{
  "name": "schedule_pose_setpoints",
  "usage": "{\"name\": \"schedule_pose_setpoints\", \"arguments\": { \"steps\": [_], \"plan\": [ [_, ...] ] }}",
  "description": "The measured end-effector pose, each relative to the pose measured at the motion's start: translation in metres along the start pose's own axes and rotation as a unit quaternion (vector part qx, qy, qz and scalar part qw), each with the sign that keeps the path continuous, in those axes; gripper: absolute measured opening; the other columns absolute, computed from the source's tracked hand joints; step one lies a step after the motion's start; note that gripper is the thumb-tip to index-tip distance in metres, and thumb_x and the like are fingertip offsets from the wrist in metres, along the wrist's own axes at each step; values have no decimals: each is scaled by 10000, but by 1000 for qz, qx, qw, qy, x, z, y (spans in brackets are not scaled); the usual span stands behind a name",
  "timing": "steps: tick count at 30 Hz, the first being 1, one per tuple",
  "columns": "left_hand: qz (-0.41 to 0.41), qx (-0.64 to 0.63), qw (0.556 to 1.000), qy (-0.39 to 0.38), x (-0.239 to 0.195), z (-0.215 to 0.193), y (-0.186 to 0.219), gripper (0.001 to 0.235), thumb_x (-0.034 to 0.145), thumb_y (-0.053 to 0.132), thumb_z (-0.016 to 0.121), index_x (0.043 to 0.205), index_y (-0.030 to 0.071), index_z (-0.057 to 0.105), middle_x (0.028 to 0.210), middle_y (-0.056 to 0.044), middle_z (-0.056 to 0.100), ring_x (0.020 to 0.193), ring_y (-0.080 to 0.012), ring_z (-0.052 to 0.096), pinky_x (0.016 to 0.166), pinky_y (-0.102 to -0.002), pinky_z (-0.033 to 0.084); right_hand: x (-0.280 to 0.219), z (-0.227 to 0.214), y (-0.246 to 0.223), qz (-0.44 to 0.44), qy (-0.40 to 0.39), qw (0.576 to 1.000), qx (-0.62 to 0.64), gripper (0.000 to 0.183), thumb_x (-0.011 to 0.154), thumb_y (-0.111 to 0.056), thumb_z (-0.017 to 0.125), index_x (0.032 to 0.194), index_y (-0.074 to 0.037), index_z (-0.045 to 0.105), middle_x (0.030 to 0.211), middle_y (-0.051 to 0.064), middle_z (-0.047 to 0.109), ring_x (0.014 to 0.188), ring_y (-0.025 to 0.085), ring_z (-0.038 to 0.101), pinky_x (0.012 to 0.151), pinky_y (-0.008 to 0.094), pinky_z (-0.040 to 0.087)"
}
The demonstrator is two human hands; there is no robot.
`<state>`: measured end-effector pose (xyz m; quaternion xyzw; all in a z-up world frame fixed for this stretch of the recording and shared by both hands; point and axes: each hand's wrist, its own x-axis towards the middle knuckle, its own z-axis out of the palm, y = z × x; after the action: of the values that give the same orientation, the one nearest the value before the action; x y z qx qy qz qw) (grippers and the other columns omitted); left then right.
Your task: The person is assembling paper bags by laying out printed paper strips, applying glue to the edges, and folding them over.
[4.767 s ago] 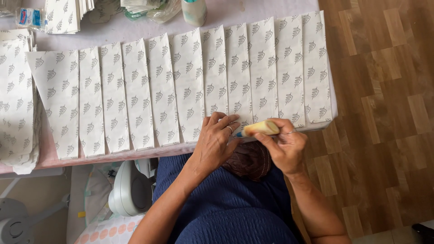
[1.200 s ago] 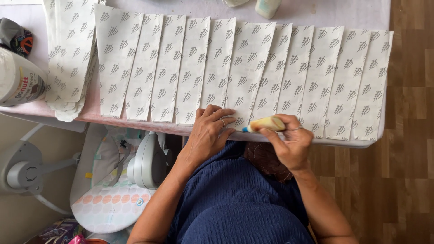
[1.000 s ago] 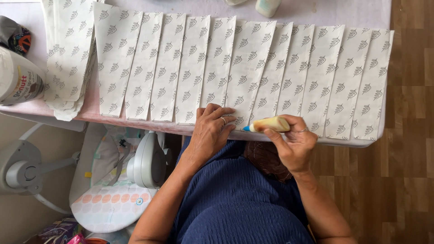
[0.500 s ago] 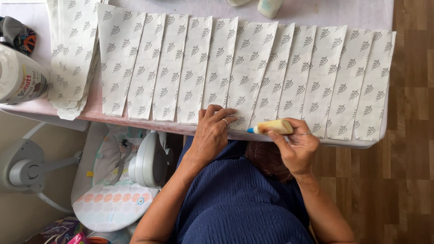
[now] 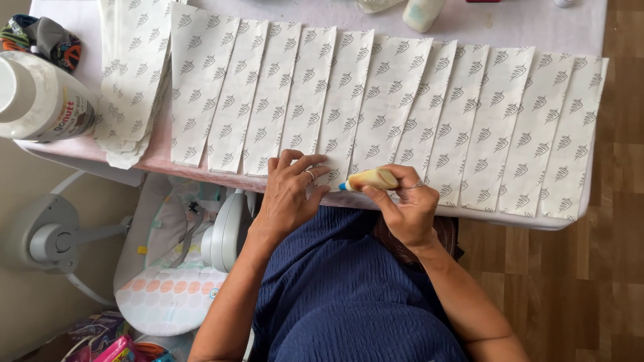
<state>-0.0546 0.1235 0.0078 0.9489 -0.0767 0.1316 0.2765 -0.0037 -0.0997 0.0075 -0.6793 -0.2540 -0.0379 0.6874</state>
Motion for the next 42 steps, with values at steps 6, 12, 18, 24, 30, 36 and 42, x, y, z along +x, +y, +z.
{"name": "schedule_pose_setpoints", "arguments": {
  "steps": [6,12,18,24,30,36,42],
  "plan": [
    [-25,-50,998,-36,-4,-6,-4,423,700,131,848,1116,141,774,1236,-16,705,1107,-265,515,874,-391,391,9,22,7,-23,-17,999,-41,237,830,93,783,1016,111,638,860,242,772,843,319,778,739,355,613],
    [-36,-89,995,-42,-3,-10,-6,414,732,118,832,1139,161,772,1262,-19,700,1100,-271,523,869,-394,386,13,34,-6,-18,-21,999,-27,244,829,88,786,1028,107,646,865,238,770,845,314,776,737,370,622],
    [-54,-84,995,-1,-3,2,-6,292,751,118,831,1037,164,798,1169,7,728,1059,-237,537,878,-379,385,8,4,-12,3,-12,1000,-14,237,887,97,716,1078,121,578,913,263,758,874,327,764,751,397,625],
    [-77,-80,993,32,-2,8,0,242,728,142,830,967,175,806,1119,26,737,1035,-221,541,870,-389,385,2,7,5,-14,-14,1000,-21,228,876,115,729,1058,119,592,894,262,765,854,332,775,741,372,611],
    [-73,-85,993,42,-2,6,1,265,777,16,679,952,169,807,1113,38,742,1029,-229,562,863,-391,397,6,22,6,-36,-19,998,-52,225,852,105,761,1026,120,619,877,255,770,838,346,781,722,367,616],
    [-56,-79,994,44,-2,7,-3,307,813,-41,607,944,156,803,1126,21,740,1016,-228,567,832,-364,401,-2,4,-2,-9,-6,999,-49,236,866,100,730,1063,131,604,922,287,754,882,354,765,723,409,623],
    [-54,-19,992,108,-10,-11,-24,187,846,1,681,941,125,784,1036,-29,721,946,-214,572,785,-338,409,0,1,9,5,3,1000,-15,258,894,94,713,1097,132,558,940,280,749,897,341,755,770,392,616]
  ]
}}
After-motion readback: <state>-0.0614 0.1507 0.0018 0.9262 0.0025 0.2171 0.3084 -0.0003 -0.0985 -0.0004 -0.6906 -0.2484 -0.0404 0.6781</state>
